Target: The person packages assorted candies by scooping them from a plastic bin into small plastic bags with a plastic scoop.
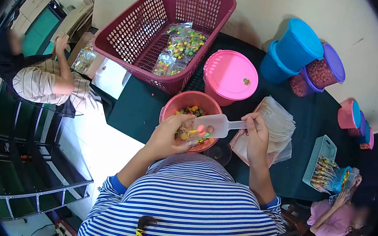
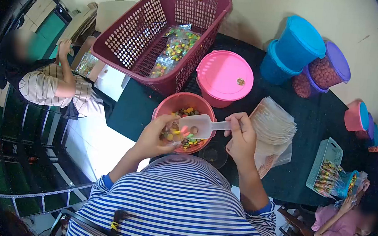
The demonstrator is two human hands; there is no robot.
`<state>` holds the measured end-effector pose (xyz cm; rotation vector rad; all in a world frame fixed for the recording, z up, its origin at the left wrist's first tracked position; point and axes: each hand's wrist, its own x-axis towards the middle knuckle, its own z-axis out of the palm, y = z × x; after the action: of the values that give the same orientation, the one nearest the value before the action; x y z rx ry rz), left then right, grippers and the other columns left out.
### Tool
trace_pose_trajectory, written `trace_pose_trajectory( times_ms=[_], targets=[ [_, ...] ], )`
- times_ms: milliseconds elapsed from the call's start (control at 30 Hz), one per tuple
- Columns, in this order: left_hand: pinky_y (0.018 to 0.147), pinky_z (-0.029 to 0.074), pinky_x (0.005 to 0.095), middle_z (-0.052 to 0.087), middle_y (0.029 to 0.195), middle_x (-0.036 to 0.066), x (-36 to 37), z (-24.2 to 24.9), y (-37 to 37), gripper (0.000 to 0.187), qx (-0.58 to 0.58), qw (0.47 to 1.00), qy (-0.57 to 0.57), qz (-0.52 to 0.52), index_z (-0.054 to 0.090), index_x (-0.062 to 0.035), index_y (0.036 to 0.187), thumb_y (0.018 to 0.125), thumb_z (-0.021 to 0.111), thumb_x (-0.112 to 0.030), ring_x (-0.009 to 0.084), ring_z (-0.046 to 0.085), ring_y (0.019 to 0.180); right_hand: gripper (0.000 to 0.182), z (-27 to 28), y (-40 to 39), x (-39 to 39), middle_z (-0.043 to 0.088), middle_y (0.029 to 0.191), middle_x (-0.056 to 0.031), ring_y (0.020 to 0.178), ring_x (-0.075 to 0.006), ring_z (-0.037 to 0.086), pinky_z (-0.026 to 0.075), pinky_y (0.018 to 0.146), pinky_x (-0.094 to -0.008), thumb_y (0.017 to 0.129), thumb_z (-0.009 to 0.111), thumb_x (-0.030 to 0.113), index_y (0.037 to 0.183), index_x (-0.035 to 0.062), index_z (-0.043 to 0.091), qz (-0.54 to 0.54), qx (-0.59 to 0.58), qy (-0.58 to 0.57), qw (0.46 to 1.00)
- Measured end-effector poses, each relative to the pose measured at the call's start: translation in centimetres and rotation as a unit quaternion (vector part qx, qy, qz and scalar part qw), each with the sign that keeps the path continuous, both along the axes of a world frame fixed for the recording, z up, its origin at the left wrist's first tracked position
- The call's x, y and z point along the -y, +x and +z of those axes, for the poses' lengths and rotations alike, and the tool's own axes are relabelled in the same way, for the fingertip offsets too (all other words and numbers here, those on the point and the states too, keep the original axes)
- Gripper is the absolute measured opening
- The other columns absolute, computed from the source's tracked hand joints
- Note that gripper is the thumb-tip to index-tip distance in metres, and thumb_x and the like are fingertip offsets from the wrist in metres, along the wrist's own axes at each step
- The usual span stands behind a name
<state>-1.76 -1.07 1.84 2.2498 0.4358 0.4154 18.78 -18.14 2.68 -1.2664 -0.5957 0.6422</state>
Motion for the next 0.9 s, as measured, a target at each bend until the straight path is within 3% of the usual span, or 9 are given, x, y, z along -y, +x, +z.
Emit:
trace_pose_trajectory(
  times_ms=[267,367,433,500,567,633,700,767,900],
  targets=[
    [0.097,0.047,0.0367,0.058,0.126,0.015,-0.7,-1.8,-0.7,0.065,0.159,0.974,-0.162,0.010,0.047,-0.0055,0.134,0.076,0.076,-0.013,0.0253,0.060,0.110,0.017,-0.3,1.0,0.6,0.055,0.078,0.0002,0.068,-0.0057,0.051,0.040,0.062,-0.0200,0.104,0.049,0.020,0.098,0.0056,0.058,-0.026,-0.091,0.028,0.995],
    [0.086,0.051,0.0375,0.053,0.130,0.017,-1.8,-1.4,-1.4,0.069,0.307,0.899,-0.311,0.018,0.036,-0.0084,0.140,0.084,0.070,-0.030,0.0254,0.059,0.106,0.017,-0.9,1.2,1.1,0.055,0.078,0.0007,0.067,-0.0048,0.051,0.039,0.062,-0.0196,0.104,0.048,0.021,0.098,0.0073,0.058,-0.062,-0.075,0.012,0.995],
    [0.087,0.049,0.0402,0.051,0.124,0.015,-1.6,0.7,-2.5,0.073,0.397,0.775,-0.491,0.004,0.033,-0.0099,0.144,0.085,0.064,-0.039,0.0251,0.058,0.099,0.017,-2.0,1.2,1.2,0.055,0.077,0.0014,0.067,-0.0044,0.051,0.039,0.062,-0.0190,0.104,0.049,0.021,0.098,0.0081,0.058,-0.066,-0.067,0.011,0.995],
    [0.084,0.050,0.0405,0.049,0.116,0.013,-2.5,0.7,-2.9,0.076,0.441,0.751,-0.491,-0.011,0.032,-0.0101,0.146,0.084,0.058,-0.045,0.0240,0.056,0.091,0.017,-2.9,0.6,1.0,0.055,0.076,0.0016,0.065,-0.0042,0.050,0.039,0.060,-0.0195,0.103,0.049,0.021,0.098,0.0081,0.058,-0.066,-0.054,-0.007,0.996],
    [0.082,0.049,0.0411,0.048,0.110,0.012,-2.5,1.4,-3.2,0.073,0.430,0.782,-0.452,-0.014,0.034,-0.0099,0.145,0.085,0.053,-0.047,0.0226,0.054,0.085,0.017,-4.3,0.0,1.0,0.054,0.074,0.0017,0.063,-0.0040,0.050,0.038,0.058,-0.0200,0.103,0.049,0.021,0.099,0.0080,0.058,-0.065,-0.039,-0.025,0.997],
    [0.081,0.049,0.0400,0.049,0.110,0.011,-2.3,1.7,-3.4,0.073,0.443,0.732,-0.515,-0.050,0.033,-0.0099,0.144,0.084,0.057,-0.043,0.0222,0.055,0.086,0.017,-6.2,-0.6,1.4,0.054,0.070,0.0019,0.058,-0.0041,0.048,0.038,0.054,-0.0222,0.104,0.048,0.021,0.101,0.0082,0.059,-0.048,-0.018,-0.067,0.996],
    [0.079,0.050,0.0385,0.050,0.108,0.011,-1.4,2.2,-3.5,0.072,0.397,0.806,-0.438,0.031,0.034,-0.0102,0.142,0.084,0.063,-0.043,0.0215,0.056,0.085,0.016,-7.2,-1.2,1.1,0.055,0.068,-0.0010,0.053,-0.0075,0.047,0.038,0.049,-0.0262,0.103,0.050,0.018,0.098,0.0070,0.060,-0.065,-0.027,-0.079,0.994],
    [0.075,0.051,0.0371,0.050,0.109,0.011,-1.0,2.2,-3.5,0.072,0.423,0.795,-0.436,0.001,0.036,-0.0105,0.139,0.084,0.068,-0.044,0.0208,0.058,0.083,0.013,-6.1,-2.3,1.0,0.058,0.068,-0.0042,0.054,-0.0148,0.049,0.040,0.057,-0.0315,0.099,0.053,0.014,0.093,0.0060,0.062,-0.067,0.271,-0.169,0.945],
    [0.071,0.054,0.0353,0.052,0.107,0.011,-1.0,2.2,-3.4,0.069,0.380,0.845,-0.372,0.057,0.038,-0.0107,0.136,0.085,0.070,-0.046,0.0211,0.060,0.082,0.007,-5.4,-2.7,1.7,0.060,0.073,-0.0059,0.072,-0.0246,0.056,0.037,0.075,-0.0382,0.092,0.057,0.008,0.089,0.0061,0.063,-0.072,0.474,-0.185,0.858]
  ],
)
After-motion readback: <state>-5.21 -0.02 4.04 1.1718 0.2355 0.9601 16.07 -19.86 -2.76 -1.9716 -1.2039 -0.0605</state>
